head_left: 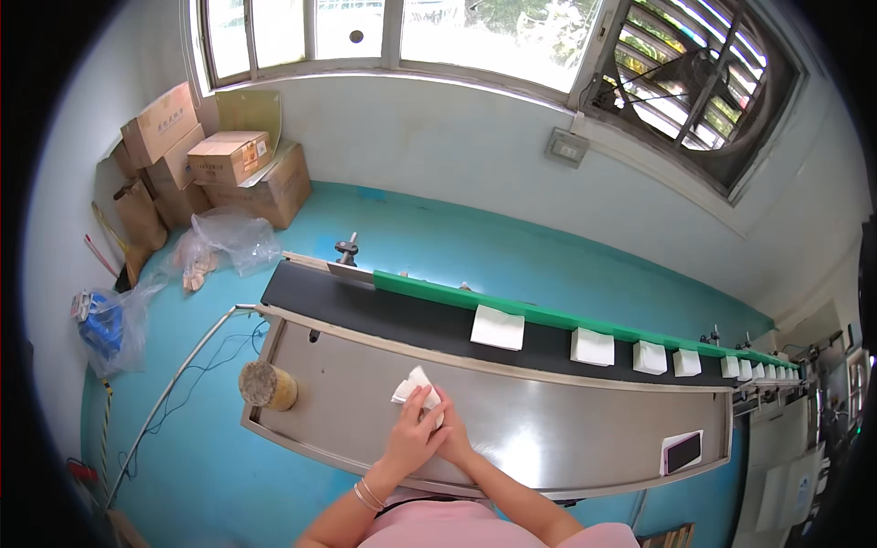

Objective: Manually placing individual folded paper products from a large stack onto a moving conveyor belt for packaging.

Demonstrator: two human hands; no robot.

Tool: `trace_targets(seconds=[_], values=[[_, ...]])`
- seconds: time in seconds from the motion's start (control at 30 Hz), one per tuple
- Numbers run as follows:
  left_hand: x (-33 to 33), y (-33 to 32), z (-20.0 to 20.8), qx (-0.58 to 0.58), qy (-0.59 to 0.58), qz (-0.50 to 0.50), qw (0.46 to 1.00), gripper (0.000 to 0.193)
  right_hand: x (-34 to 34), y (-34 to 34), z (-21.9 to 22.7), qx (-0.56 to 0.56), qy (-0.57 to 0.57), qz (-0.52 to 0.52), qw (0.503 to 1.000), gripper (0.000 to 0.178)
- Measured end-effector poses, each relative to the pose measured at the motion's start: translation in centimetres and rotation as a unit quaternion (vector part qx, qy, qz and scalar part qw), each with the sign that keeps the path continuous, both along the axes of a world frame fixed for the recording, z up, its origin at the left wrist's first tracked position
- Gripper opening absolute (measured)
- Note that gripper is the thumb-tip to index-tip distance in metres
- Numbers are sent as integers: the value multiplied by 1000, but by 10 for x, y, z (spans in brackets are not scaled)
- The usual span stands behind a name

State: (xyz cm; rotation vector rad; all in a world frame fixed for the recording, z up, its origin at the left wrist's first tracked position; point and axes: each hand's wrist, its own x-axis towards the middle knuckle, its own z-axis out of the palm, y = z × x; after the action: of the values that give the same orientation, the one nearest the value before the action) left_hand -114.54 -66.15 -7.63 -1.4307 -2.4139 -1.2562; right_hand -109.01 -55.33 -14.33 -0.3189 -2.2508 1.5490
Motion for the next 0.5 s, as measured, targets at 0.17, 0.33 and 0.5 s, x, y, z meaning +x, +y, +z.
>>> trace_targets(seconds=[0.17,0.33,0.5], values=[[10,-13,-4,37,63,96,993,49,-56,33,-3,-318,-21,65,946,42],[19,-35,7,48,9,93,994,43,-120,75,38,-399,-43,-76,913,42],[36,-53,23,73,-22,135,988,36,-107,87,9,-280,-35,-165,945,64]])
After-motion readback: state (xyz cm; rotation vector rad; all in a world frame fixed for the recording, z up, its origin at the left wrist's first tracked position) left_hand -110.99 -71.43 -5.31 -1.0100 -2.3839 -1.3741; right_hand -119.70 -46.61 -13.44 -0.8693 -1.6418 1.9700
